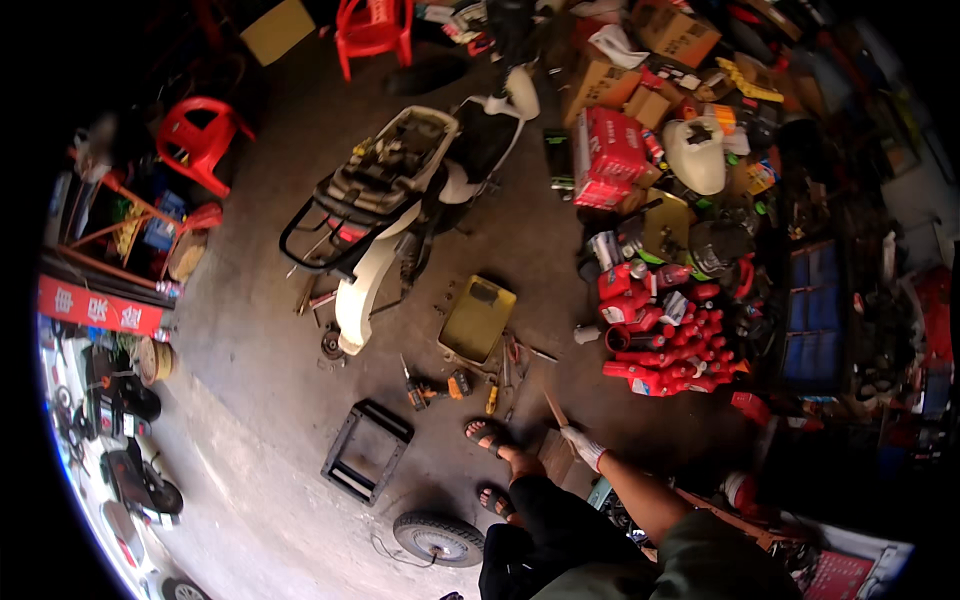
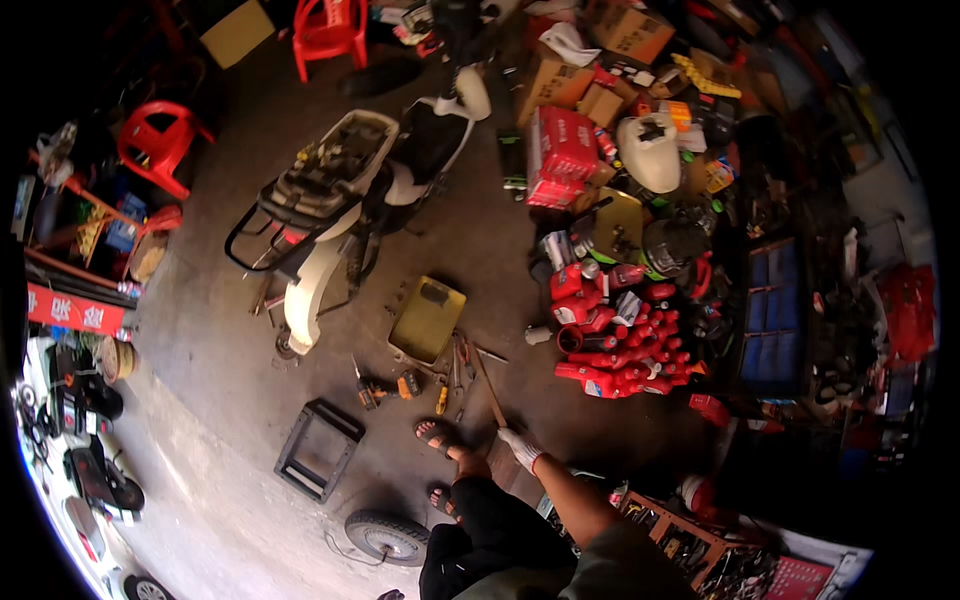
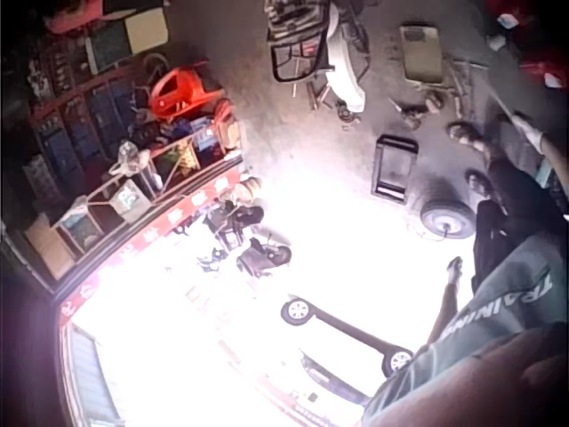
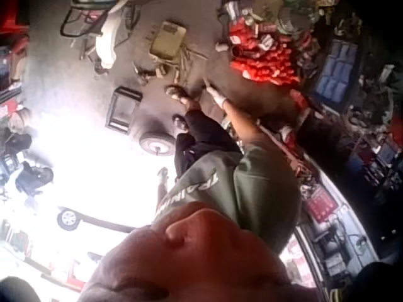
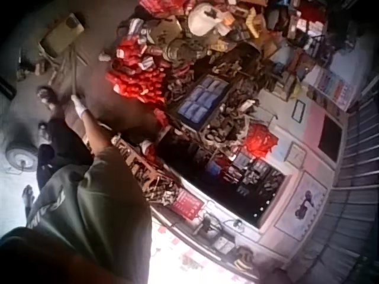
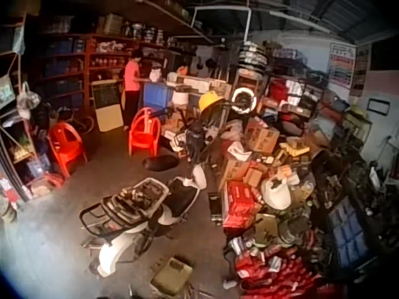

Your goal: The person sits on the floor and handles an electric scooter hub motor wheel, rotating it and handling various wooden blocks and a black metal frame.

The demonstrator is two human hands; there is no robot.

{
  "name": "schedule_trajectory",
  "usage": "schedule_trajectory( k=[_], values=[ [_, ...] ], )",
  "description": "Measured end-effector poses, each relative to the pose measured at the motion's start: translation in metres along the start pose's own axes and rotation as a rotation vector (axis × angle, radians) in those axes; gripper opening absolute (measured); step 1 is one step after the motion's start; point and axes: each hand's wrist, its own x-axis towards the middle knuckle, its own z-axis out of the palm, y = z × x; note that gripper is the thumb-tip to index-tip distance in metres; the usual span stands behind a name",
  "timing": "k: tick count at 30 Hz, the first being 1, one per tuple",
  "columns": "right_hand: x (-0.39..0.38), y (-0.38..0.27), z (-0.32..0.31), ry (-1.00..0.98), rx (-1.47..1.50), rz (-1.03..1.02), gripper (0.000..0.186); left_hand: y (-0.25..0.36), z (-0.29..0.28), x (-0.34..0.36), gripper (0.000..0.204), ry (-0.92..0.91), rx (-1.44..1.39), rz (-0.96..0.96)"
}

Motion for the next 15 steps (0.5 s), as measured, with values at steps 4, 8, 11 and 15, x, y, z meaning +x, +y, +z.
schedule_trajectory(
  k=[4,8,11,15],
  values=[
    [-0.104,0.079,-0.111,0.309,0.121,0.046,0.061,0.090,0.007,0.037,0.035,-0.127,0.022,0.082],
    [-0.131,0.156,-0.118,0.316,0.291,0.292,0.054,0.149,-0.021,0.039,0.035,-0.138,-0.066,0.291],
    [-0.194,0.187,-0.120,0.317,0.527,0.143,0.045,0.182,-0.012,0.035,0.034,-0.140,0.072,0.328],
    [-0.200,0.268,-0.148,0.388,0.660,-0.010,0.038,0.211,0.031,0.020,0.033,-0.199,0.372,0.342]
  ],
)
